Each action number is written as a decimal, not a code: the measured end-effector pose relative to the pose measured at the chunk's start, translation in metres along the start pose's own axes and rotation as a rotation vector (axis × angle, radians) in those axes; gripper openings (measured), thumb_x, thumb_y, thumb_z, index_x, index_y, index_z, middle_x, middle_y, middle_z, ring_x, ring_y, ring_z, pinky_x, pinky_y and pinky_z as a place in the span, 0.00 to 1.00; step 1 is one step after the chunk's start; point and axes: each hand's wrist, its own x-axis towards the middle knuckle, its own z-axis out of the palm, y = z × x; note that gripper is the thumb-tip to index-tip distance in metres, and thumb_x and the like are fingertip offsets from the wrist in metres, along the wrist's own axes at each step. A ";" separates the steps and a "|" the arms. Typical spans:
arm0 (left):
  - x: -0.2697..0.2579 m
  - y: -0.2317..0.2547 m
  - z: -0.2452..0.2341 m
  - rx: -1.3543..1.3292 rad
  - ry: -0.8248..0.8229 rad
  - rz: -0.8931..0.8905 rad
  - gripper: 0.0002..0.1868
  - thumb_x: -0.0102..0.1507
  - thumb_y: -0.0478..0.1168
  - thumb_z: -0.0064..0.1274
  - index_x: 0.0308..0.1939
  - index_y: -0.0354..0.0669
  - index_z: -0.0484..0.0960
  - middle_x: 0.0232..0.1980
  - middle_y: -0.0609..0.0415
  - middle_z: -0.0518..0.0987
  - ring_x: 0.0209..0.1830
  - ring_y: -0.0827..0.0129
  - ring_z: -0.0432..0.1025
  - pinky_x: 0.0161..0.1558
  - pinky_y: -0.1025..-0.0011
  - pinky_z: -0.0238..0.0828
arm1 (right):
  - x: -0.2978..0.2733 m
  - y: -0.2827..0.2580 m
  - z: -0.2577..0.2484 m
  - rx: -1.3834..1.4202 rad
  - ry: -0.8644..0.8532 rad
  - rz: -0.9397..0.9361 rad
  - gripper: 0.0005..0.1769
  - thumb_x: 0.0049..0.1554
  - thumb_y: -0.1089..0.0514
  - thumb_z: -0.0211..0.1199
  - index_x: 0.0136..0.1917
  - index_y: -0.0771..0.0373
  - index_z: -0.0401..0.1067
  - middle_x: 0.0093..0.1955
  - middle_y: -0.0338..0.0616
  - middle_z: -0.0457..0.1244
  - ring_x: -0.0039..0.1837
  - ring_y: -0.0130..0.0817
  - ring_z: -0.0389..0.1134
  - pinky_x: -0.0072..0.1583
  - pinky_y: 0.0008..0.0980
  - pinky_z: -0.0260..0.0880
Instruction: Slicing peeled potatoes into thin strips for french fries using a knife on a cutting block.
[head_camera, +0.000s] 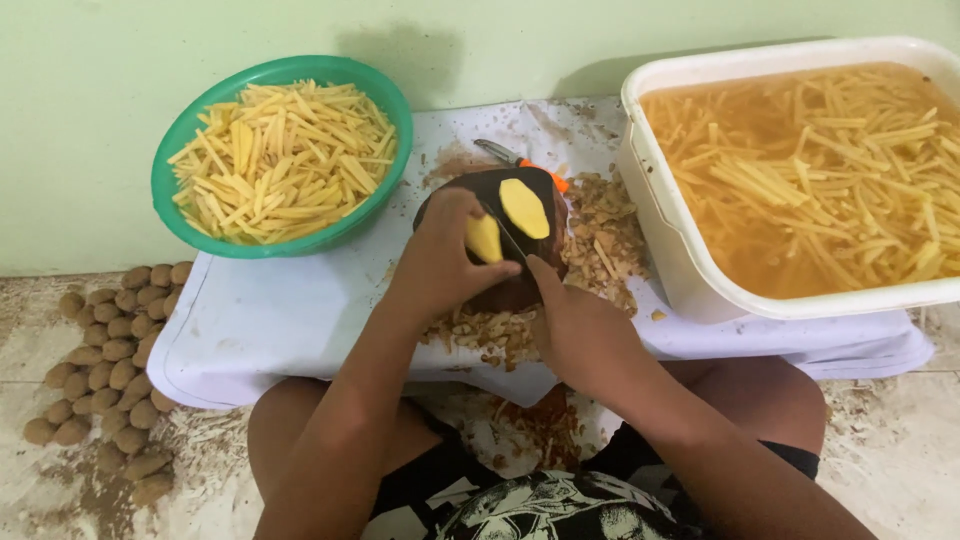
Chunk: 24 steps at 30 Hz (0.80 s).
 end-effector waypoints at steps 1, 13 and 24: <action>-0.004 -0.004 0.001 -0.003 -0.006 0.001 0.39 0.50 0.58 0.74 0.53 0.44 0.69 0.59 0.41 0.71 0.67 0.43 0.68 0.67 0.51 0.64 | -0.001 -0.001 -0.001 0.001 -0.001 0.006 0.32 0.64 0.58 0.49 0.80 0.65 0.54 0.36 0.54 0.67 0.38 0.43 0.72 0.38 0.36 0.73; -0.016 -0.008 -0.011 0.083 -0.049 -0.022 0.31 0.57 0.51 0.69 0.58 0.49 0.72 0.65 0.46 0.73 0.69 0.50 0.69 0.71 0.55 0.58 | -0.007 -0.010 0.002 -0.102 0.088 -0.050 0.34 0.62 0.60 0.52 0.80 0.68 0.56 0.43 0.61 0.69 0.33 0.41 0.73 0.32 0.34 0.73; -0.007 0.000 -0.017 0.133 -0.028 0.063 0.41 0.49 0.44 0.73 0.65 0.41 0.74 0.61 0.47 0.77 0.59 0.53 0.72 0.60 0.62 0.67 | -0.016 -0.028 -0.010 -0.113 0.202 -0.141 0.38 0.53 0.58 0.57 0.76 0.71 0.59 0.37 0.49 0.65 0.28 0.46 0.69 0.28 0.41 0.68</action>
